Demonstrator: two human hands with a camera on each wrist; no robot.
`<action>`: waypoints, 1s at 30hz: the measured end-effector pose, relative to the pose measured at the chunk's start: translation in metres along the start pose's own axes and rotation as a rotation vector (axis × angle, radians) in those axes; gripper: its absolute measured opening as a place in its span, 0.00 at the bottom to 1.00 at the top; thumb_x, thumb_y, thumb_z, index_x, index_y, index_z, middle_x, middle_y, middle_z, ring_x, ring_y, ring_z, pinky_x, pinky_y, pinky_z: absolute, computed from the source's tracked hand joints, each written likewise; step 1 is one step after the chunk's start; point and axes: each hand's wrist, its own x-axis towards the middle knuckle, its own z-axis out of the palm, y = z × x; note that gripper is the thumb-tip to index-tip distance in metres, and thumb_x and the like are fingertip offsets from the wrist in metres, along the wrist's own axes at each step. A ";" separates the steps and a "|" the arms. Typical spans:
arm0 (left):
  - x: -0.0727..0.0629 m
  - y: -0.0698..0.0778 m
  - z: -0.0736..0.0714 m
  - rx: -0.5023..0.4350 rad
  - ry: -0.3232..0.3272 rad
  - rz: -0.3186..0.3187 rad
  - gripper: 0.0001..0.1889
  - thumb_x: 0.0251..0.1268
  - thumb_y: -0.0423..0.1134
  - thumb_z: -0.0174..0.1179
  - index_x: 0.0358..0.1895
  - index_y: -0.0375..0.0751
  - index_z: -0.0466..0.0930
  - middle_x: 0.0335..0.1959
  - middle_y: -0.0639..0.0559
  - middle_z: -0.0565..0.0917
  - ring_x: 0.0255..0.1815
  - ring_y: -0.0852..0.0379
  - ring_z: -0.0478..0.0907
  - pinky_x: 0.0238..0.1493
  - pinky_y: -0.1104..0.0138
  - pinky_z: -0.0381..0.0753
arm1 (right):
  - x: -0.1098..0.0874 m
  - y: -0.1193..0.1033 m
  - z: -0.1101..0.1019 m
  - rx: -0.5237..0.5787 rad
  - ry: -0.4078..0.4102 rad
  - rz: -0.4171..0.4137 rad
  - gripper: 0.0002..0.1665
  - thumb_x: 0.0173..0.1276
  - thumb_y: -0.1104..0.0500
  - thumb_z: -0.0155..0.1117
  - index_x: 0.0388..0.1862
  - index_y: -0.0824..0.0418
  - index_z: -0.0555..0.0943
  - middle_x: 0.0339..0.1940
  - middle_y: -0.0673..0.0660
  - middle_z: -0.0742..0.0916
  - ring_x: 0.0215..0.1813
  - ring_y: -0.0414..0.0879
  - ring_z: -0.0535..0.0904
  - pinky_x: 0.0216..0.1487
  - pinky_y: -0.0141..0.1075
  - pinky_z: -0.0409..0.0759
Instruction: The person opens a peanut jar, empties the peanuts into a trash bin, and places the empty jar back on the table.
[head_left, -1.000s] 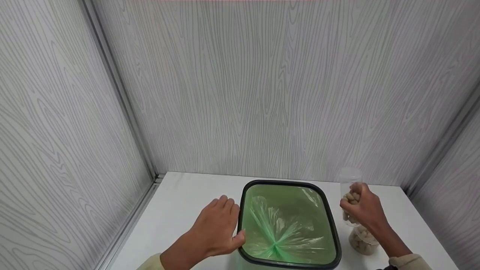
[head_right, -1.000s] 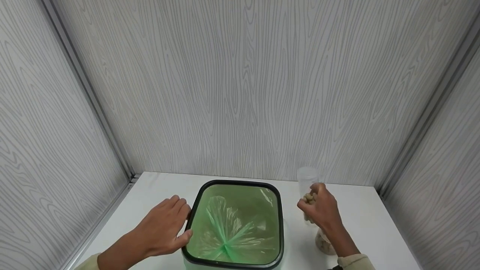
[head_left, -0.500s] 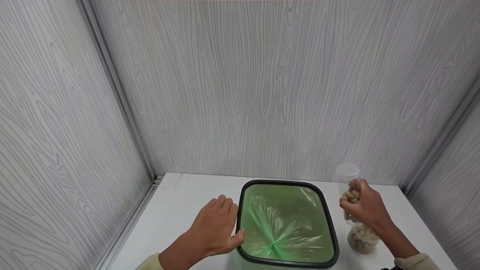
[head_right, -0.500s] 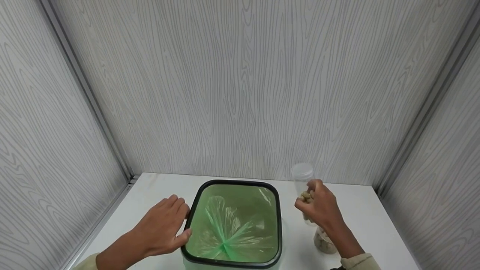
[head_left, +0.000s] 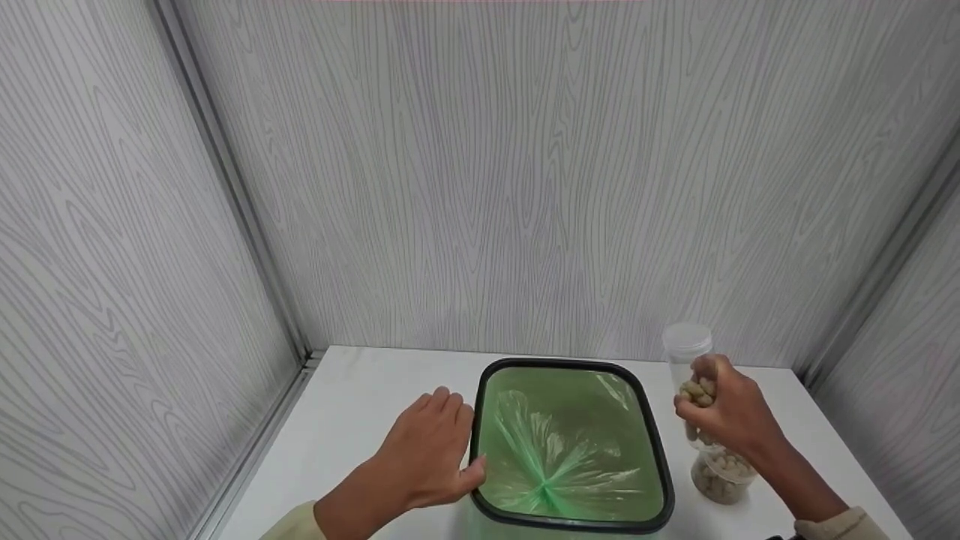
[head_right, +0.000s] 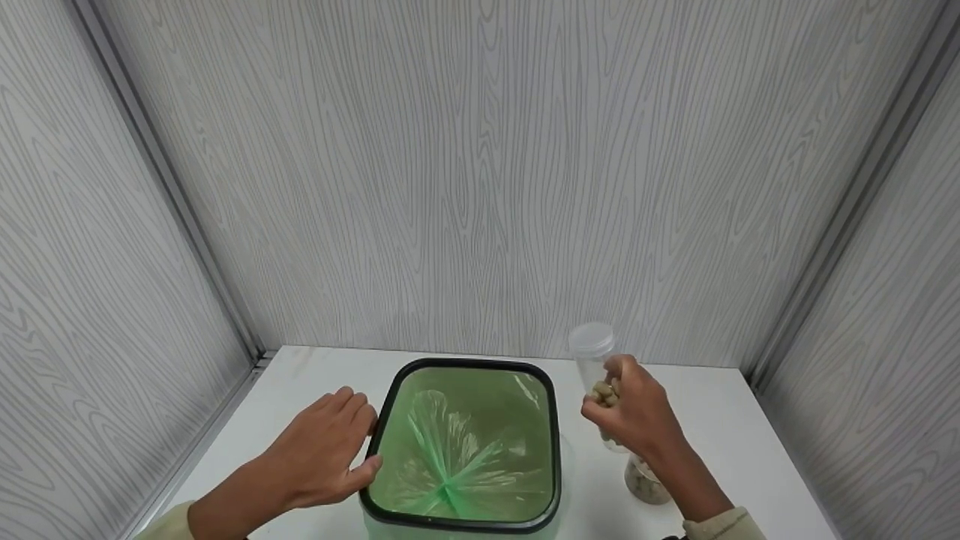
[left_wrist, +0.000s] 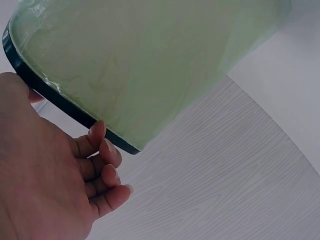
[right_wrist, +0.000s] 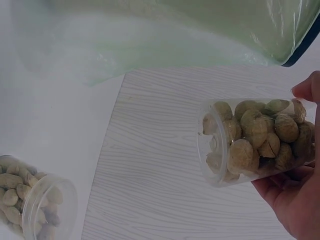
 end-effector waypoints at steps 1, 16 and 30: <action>0.000 0.000 0.000 -0.001 -0.005 -0.001 0.24 0.69 0.61 0.52 0.40 0.40 0.76 0.33 0.51 0.72 0.36 0.55 0.63 0.44 0.64 0.70 | 0.000 -0.001 -0.001 -0.002 -0.002 -0.003 0.24 0.57 0.62 0.75 0.50 0.65 0.76 0.31 0.53 0.82 0.30 0.36 0.72 0.32 0.30 0.73; 0.002 -0.002 -0.007 -0.012 -0.029 -0.023 0.27 0.70 0.64 0.50 0.40 0.40 0.74 0.32 0.52 0.72 0.37 0.55 0.63 0.45 0.64 0.70 | 0.000 -0.017 -0.020 -0.036 -0.026 -0.030 0.22 0.55 0.63 0.76 0.46 0.63 0.76 0.28 0.52 0.79 0.28 0.36 0.71 0.28 0.30 0.72; 0.006 -0.004 -0.012 -0.011 -0.001 -0.016 0.23 0.68 0.60 0.53 0.40 0.40 0.75 0.32 0.52 0.70 0.35 0.56 0.62 0.42 0.65 0.69 | 0.002 -0.026 -0.027 -0.068 -0.001 -0.110 0.23 0.49 0.63 0.77 0.43 0.62 0.77 0.30 0.52 0.79 0.30 0.35 0.70 0.28 0.30 0.71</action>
